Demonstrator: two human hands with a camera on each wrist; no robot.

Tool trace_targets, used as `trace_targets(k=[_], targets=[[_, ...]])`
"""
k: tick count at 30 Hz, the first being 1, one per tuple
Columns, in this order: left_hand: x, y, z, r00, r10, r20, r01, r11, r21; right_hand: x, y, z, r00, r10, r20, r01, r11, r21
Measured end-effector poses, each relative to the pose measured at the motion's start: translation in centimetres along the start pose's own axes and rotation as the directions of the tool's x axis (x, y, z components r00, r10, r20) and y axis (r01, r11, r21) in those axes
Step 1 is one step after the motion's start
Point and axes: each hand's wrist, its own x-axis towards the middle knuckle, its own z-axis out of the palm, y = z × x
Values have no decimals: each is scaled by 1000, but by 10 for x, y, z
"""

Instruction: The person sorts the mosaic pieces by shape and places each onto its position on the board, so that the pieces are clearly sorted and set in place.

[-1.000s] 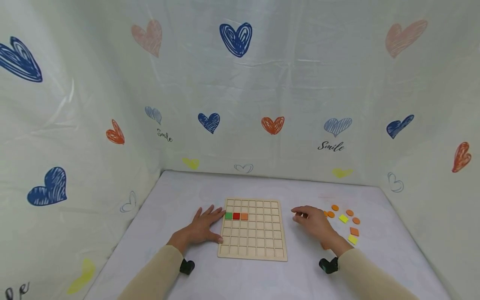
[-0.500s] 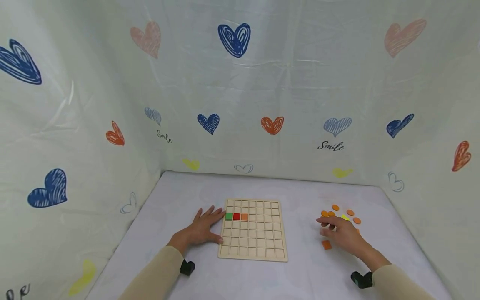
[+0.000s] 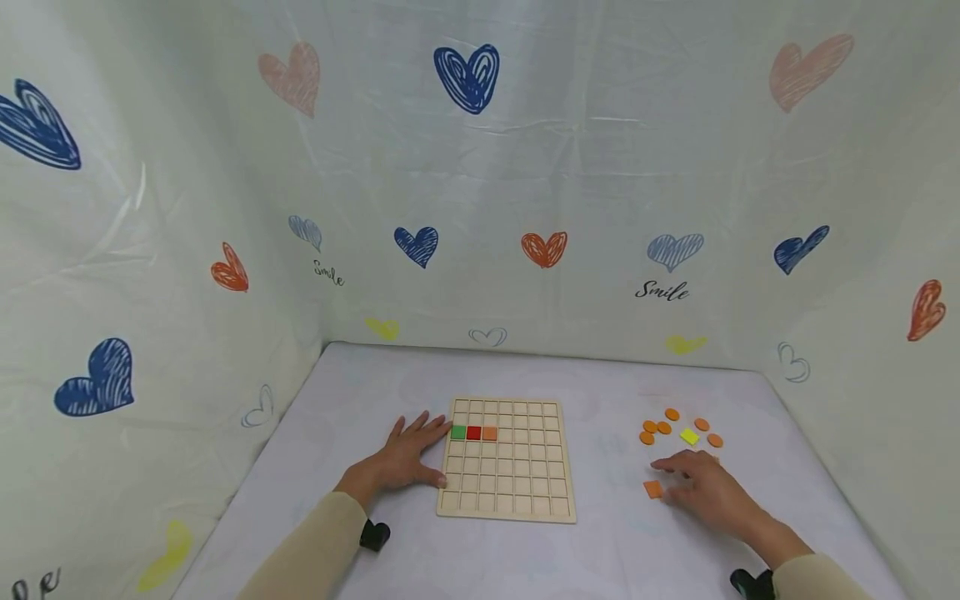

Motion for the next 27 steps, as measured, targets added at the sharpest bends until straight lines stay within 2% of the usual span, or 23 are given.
trace_targets(k=[8, 15, 27], targets=[[-1, -1, -1, 1000, 2, -2, -2, 1000, -3, 1, 3, 10, 1000, -3, 1, 3, 999, -45], [-1, 0, -1, 1000, 1, -5, -1, 1000, -7, 8, 1, 15, 1000, 27, 6, -27, 999, -39], [0, -1, 0, 1000, 16, -8, -16, 1000, 1, 23, -11, 20, 998, -56, -29, 55, 998, -15]])
